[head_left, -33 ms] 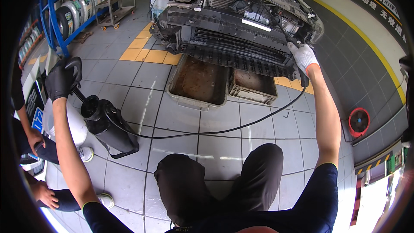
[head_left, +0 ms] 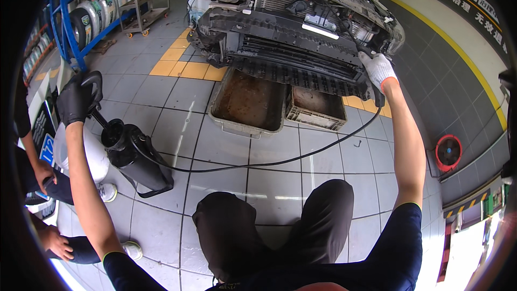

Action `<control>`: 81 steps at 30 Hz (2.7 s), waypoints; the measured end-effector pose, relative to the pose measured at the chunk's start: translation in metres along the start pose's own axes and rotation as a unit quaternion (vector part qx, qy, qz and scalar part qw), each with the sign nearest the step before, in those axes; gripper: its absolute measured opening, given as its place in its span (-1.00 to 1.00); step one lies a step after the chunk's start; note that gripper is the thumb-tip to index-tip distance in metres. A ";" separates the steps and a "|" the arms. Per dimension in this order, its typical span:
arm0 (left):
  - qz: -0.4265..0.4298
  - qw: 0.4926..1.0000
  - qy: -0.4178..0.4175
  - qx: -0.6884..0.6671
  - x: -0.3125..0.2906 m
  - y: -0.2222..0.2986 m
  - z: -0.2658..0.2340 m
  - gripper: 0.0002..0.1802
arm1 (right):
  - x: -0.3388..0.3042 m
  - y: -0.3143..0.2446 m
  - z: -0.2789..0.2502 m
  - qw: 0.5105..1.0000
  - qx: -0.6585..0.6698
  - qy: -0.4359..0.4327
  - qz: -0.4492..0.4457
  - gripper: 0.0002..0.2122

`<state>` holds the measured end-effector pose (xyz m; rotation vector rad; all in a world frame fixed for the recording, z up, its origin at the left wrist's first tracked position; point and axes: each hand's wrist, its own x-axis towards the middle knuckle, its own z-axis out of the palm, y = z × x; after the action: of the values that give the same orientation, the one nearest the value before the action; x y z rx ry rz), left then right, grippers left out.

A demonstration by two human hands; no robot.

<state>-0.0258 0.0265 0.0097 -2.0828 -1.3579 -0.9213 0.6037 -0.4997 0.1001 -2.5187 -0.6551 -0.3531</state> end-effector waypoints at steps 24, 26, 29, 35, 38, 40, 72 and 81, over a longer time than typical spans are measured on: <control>-0.045 0.998 -0.033 -0.025 0.055 0.016 -0.066 -0.48 | 0.055 -0.114 0.003 0.906 -0.394 -0.051 -0.148 -0.72; -0.058 0.998 -0.034 -0.001 0.054 -0.001 -0.055 -0.46 | 0.060 -0.122 0.006 0.846 -0.484 -0.075 -0.211 -0.72; -0.034 0.999 -0.019 -0.006 0.048 -0.030 -0.026 -0.45 | 0.071 -0.134 0.002 0.876 -0.450 -0.053 -0.164 -0.72; -0.070 0.998 -0.007 -0.005 0.008 -0.035 0.041 -0.45 | 0.078 -0.160 -0.025 0.855 -0.490 -0.071 -0.156 -0.69; -0.041 0.997 0.005 0.064 0.001 -0.020 0.032 -0.47 | 0.090 -0.158 -0.029 0.815 -0.544 -0.098 -0.173 -0.68; -0.089 0.992 -0.009 0.086 -0.001 -0.004 0.017 -0.49 | 0.103 -0.150 -0.028 0.789 -0.570 -0.116 -0.196 -0.67; -0.022 0.999 -0.022 0.035 0.015 0.018 -0.020 -0.66 | -0.027 -0.035 0.100 0.962 0.263 -0.040 0.065 -0.38; -0.031 0.998 -0.038 0.049 0.012 0.019 -0.022 -0.62 | -0.082 -0.063 0.116 0.950 0.302 -0.063 0.053 -0.42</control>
<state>-0.0103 0.0110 0.0323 -2.0300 -1.4841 -0.7906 0.5159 -0.4216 -0.0005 -1.9835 -0.5649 0.0516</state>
